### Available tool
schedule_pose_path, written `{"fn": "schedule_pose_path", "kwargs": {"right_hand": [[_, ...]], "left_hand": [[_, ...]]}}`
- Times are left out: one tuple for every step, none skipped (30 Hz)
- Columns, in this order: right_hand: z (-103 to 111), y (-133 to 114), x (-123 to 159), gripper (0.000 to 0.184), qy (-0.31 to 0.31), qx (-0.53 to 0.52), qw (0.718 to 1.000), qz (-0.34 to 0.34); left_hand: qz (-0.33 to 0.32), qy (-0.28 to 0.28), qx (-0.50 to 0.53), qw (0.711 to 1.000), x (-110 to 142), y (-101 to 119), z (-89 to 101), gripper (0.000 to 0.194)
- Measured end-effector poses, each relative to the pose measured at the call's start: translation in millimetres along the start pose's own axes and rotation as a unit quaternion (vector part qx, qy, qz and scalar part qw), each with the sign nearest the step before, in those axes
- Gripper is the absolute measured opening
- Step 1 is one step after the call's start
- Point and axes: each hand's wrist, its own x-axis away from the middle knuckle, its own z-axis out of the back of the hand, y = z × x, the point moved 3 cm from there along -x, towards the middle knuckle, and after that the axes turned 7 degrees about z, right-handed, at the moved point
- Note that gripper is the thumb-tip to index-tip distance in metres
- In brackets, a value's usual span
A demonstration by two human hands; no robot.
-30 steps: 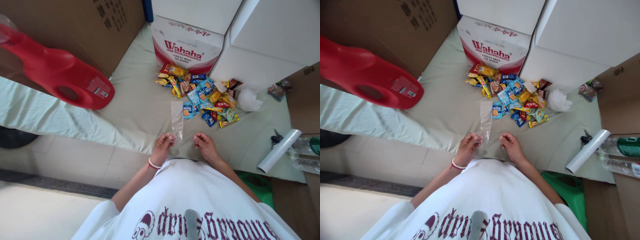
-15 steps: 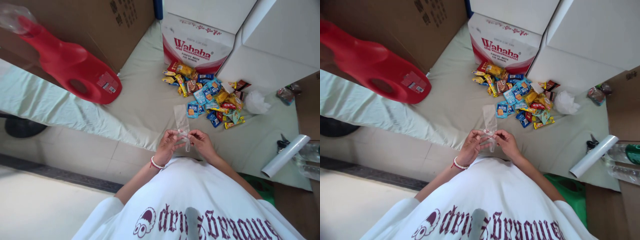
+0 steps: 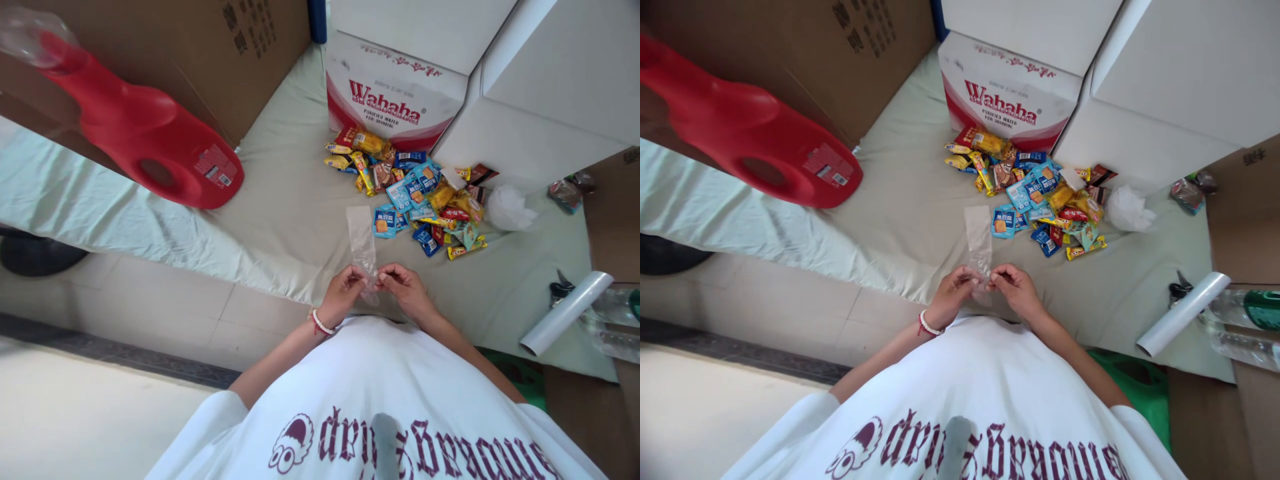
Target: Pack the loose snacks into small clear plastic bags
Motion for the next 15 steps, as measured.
{"fn": "schedule_pose_path", "kwargs": {"right_hand": [[-1, 1, 0, 0.04, -0.003, -0.01, 1.0, -0.005], [-2, 1, 0, 0.04, -0.001, -0.018, 1.0, -0.006], [-3, 2, 1, 0.041, 0.004, -0.024, 1.0, -0.006], [-3, 1, 2, 0.042, 0.008, -0.028, 1.0, -0.003], [-3, 0, 4, 0.044, 0.005, -0.028, 1.0, 0.005], [-4, -3, 6, 0.045, -0.005, -0.021, 1.0, 0.018], [-6, -5, 8, 0.048, -0.027, -0.002, 0.999, 0.037], [-9, -8, 10, 0.052, -0.054, 0.028, 0.996, 0.06], [-11, -11, 11, 0.057, -0.078, 0.067, 0.991, 0.086], [-13, -13, 11, 0.057, -0.09, 0.109, 0.984, 0.109], [-13, -15, 10, 0.05, -0.085, 0.143, 0.978, 0.125], [-12, -15, 8, 0.038, -0.063, 0.162, 0.976, 0.13], [-8, -14, 5, 0.03, -0.029, 0.159, 0.979, 0.124], [-2, -11, 3, 0.028, 0.013, 0.137, 0.985, 0.109], [5, -8, 1, 0.029, 0.053, 0.103, 0.989, 0.088]], "left_hand": [[-0.003, -0.003, 0.014, 1.0, 0, -2, -0.3, 0.025], [-0.012, -0.005, 0.02, 1.0, 0, -4, -0.2, 0.026], [-0.024, -0.003, 0.015, 1.0, 0, -5, 0.2, 0.028], [-0.037, 0.004, 0.0, 0.999, 1, -7, 0.7, 0.03], [-0.049, 0.016, -0.023, 0.998, 1, -9, 1.2, 0.033], [-0.06, 0.03, -0.051, 0.996, 1, -11, 1.3, 0.034], [-0.067, 0.046, -0.081, 0.993, 1, -12, 0.9, 0.034], [-0.074, 0.06, -0.108, 0.99, 1, -13, 0.0, 0.032], [-0.081, 0.07, -0.131, 0.986, 0, -13, -1.3, 0.03], [-0.088, 0.077, -0.145, 0.982, 0, -13, -2.7, 0.03], [-0.093, 0.082, -0.15, 0.981, 0, -12, -3.7, 0.031], [-0.095, 0.086, -0.144, 0.981, -1, -10, -3.8, 0.032], [-0.092, 0.089, -0.132, 0.983, -2, -8, -2.7, 0.032], [-0.087, 0.094, -0.117, 0.985, -3, -6, -0.1, 0.033], [-0.081, 0.1, -0.102, 0.986, -3, -4, 4.2, 0.034]]}}
